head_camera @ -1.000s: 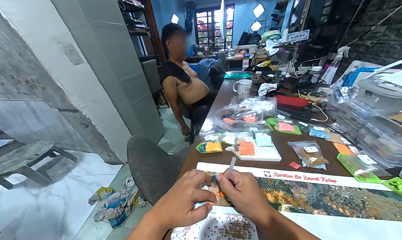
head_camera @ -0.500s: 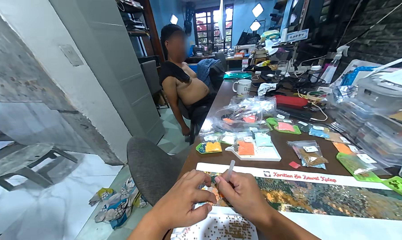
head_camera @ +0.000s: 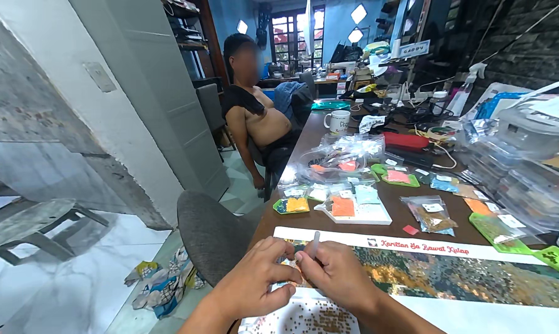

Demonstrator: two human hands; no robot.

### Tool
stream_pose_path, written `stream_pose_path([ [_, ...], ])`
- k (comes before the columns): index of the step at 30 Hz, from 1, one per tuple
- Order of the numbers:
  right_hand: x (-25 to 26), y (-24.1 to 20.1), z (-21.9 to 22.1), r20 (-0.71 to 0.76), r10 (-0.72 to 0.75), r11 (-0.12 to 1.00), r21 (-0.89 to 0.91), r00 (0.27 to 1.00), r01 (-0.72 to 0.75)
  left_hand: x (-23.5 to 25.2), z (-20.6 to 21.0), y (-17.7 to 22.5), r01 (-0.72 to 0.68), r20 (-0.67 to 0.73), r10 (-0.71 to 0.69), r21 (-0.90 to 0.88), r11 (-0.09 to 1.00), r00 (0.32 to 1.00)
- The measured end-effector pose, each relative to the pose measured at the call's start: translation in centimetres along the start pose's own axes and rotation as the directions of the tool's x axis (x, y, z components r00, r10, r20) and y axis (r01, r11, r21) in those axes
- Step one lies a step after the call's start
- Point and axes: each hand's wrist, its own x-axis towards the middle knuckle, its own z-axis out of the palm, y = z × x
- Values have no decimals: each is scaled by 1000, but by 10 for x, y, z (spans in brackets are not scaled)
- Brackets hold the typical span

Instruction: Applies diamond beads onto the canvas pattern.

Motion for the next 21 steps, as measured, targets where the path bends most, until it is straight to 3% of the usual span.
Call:
stream_pose_path([
  [9, 1, 0, -1, 22, 56, 995, 83, 998, -58, -1, 1, 0, -10, -5, 10, 4, 1000, 1000],
  [21, 2, 0, 0, 1, 62, 997, 48, 998, -62, 0, 0, 0, -9, 1, 9, 12, 1000, 1000],
])
